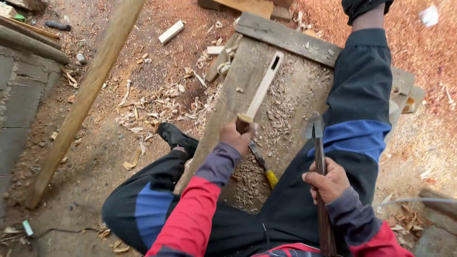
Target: Shaping a wooden furniture component using a hammer and a chisel.
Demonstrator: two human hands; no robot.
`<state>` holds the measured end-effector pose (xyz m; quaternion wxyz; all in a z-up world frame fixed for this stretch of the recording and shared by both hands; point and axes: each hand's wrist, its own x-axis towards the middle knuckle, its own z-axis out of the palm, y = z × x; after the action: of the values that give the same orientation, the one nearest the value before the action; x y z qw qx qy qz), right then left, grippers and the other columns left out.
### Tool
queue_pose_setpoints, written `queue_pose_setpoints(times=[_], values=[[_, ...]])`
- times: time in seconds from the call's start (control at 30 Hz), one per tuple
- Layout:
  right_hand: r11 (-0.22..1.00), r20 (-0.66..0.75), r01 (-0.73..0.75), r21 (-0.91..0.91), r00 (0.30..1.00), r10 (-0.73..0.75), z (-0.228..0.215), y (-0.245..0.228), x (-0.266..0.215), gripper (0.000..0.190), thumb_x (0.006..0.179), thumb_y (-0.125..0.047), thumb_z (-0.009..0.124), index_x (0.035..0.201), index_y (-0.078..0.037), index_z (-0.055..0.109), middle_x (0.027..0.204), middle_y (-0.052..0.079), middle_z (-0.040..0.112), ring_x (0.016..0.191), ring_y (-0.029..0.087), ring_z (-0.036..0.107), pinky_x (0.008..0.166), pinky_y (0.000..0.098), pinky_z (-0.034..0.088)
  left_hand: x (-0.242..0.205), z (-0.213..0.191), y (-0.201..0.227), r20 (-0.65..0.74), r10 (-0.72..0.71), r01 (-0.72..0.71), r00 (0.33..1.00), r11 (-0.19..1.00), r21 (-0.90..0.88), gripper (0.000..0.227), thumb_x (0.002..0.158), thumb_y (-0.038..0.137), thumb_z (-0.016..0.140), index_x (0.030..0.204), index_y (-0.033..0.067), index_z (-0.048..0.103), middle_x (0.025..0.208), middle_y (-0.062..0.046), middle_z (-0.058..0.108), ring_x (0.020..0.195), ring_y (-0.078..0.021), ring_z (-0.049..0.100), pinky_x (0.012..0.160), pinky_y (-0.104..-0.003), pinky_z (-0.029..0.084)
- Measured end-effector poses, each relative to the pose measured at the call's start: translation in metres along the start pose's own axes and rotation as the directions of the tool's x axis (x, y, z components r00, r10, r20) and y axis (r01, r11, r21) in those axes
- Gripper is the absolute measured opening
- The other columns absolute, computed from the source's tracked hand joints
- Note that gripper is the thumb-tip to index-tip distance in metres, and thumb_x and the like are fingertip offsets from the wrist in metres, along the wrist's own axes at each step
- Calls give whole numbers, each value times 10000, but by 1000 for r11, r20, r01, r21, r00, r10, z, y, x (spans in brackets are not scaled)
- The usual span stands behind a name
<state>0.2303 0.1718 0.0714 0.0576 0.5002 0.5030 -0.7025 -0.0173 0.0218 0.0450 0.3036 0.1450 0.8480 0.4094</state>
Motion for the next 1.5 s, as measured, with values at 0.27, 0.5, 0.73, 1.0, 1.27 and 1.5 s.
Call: queue_pose_setpoints(times=[0.27, 0.5, 0.73, 1.0, 1.27, 1.5], values=[[986, -130, 164, -2, 978, -163, 24, -37, 43, 264, 805, -79, 741, 934, -46, 513, 597, 57, 538, 403, 173, 528, 344, 371, 452, 48, 18, -15, -56, 92, -94, 994, 995, -26, 442, 832, 403, 820, 1082, 54, 715, 927, -53, 759, 821, -162, 722, 764, -329, 599], [977, -193, 143, 157, 975, -111, 64, -3, 40, 279, 787, -75, 738, 945, -78, 507, 608, 49, 532, 392, 173, 519, 325, 375, 448, -3, 7, 1, 37, 140, -121, 989, 942, -312, 418, 824, 391, 847, 1008, 49, 692, 869, -4, 719, 785, -137, 679, 700, -300, 577], [978, -62, 93, 189, 995, -82, 83, 38, 21, 277, 794, -117, 785, 902, -68, 534, 570, 36, 528, 367, 154, 496, 310, 345, 411, -95, -37, -54, -187, 579, -608, 794, 766, -210, 349, 911, 211, 882, 767, 70, 597, 690, -29, 575, 623, -165, 566, 568, -355, 443], [965, 104, 77, 250, 989, -106, 115, 20, 5, 235, 834, -165, 772, 859, -68, 560, 501, 53, 538, 331, 148, 480, 315, 310, 367, -62, -69, -17, 294, 583, -437, 757, 787, -435, 404, 772, 300, 904, 701, 83, 571, 633, -36, 548, 554, -154, 534, 501, -322, 412], [982, -54, 186, -4, 981, -186, 146, 4, 40, 364, 803, -319, 834, 869, -73, 574, 631, 40, 578, 461, 139, 525, 410, 316, 447, -118, -167, 90, 16, 652, -470, 758, 563, -680, 398, 895, 259, 881, 764, 104, 539, 664, -23, 568, 559, -158, 559, 527, -281, 409], [740, -184, 214, -638, 890, -416, 167, -1, 105, 525, 692, -453, 878, 904, -53, 612, 773, 121, 638, 671, 288, 629, 662, 436, 527, -194, -148, 58, -566, 728, -916, 387, 237, -323, 286, 959, 180, 733, 770, 79, 544, 596, 8, 575, 464, -141, 560, 500, -309, 474]])
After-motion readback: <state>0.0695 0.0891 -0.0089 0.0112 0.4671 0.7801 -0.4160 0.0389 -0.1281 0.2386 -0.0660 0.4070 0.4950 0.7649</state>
